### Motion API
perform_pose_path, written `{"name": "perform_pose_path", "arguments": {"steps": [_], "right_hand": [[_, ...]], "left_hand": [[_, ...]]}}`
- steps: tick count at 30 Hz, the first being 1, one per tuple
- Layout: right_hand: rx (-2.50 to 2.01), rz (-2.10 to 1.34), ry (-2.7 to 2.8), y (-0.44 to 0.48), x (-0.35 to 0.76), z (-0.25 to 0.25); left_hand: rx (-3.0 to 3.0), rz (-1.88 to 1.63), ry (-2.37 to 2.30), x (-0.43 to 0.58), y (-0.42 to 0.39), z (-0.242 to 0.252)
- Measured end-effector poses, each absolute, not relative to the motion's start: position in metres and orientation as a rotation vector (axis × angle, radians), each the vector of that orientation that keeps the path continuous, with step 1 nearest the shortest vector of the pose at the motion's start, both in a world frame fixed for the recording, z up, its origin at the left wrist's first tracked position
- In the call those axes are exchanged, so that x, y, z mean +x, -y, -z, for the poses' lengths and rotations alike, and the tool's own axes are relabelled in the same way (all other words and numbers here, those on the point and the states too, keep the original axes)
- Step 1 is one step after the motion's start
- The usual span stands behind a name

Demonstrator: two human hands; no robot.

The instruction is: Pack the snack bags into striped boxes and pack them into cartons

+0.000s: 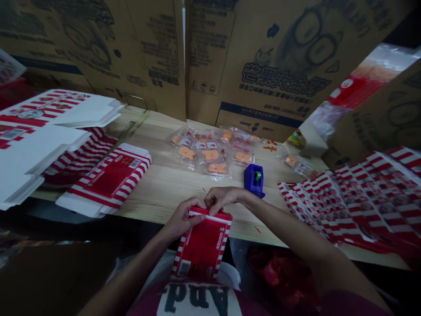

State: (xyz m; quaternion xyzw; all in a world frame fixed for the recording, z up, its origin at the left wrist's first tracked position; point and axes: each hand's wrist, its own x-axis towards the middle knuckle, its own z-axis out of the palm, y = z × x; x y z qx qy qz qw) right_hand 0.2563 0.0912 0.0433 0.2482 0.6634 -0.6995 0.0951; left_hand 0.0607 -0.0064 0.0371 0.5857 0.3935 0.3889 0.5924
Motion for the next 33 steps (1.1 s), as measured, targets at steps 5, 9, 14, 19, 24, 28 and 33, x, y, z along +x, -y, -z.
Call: {"name": "perform_pose_path", "arguments": {"steps": [5, 9, 14, 19, 24, 28, 33], "right_hand": [[0.906, 2.589, -1.609, -0.069, 0.259, -0.019], [1.258, 2.653, -1.702, -0.065, 0.266, -0.024], [1.582, 2.759, -1.782, -0.07, 0.286, -0.034], [1.45, 2.945, -1.485, -0.056, 0.286, -0.021], [1.454, 2.847, -1.674, -0.042, 0.27, 0.003], [1.497, 2.81, -1.724, -0.043, 0.269, 0.013], [1.487, 2.861, -1.721, -0.038, 0.27, 0.012]], "left_hand": [[1.153, -0.903, -0.996, 0.062, 0.014, -0.035], [0.982, -0.951, -1.079, 0.049, 0.019, -0.056], [1.504, -1.372, -1.303, 0.038, 0.029, -0.105], [2.323, -1.268, -0.948, 0.064, 0.045, -0.039], [2.577, -0.754, -0.881, 0.075, 0.065, 0.038], [2.477, -0.833, -0.865, 0.067, 0.07, 0.036], [2.362, -1.155, -1.2, 0.051, 0.054, 0.026]]}}
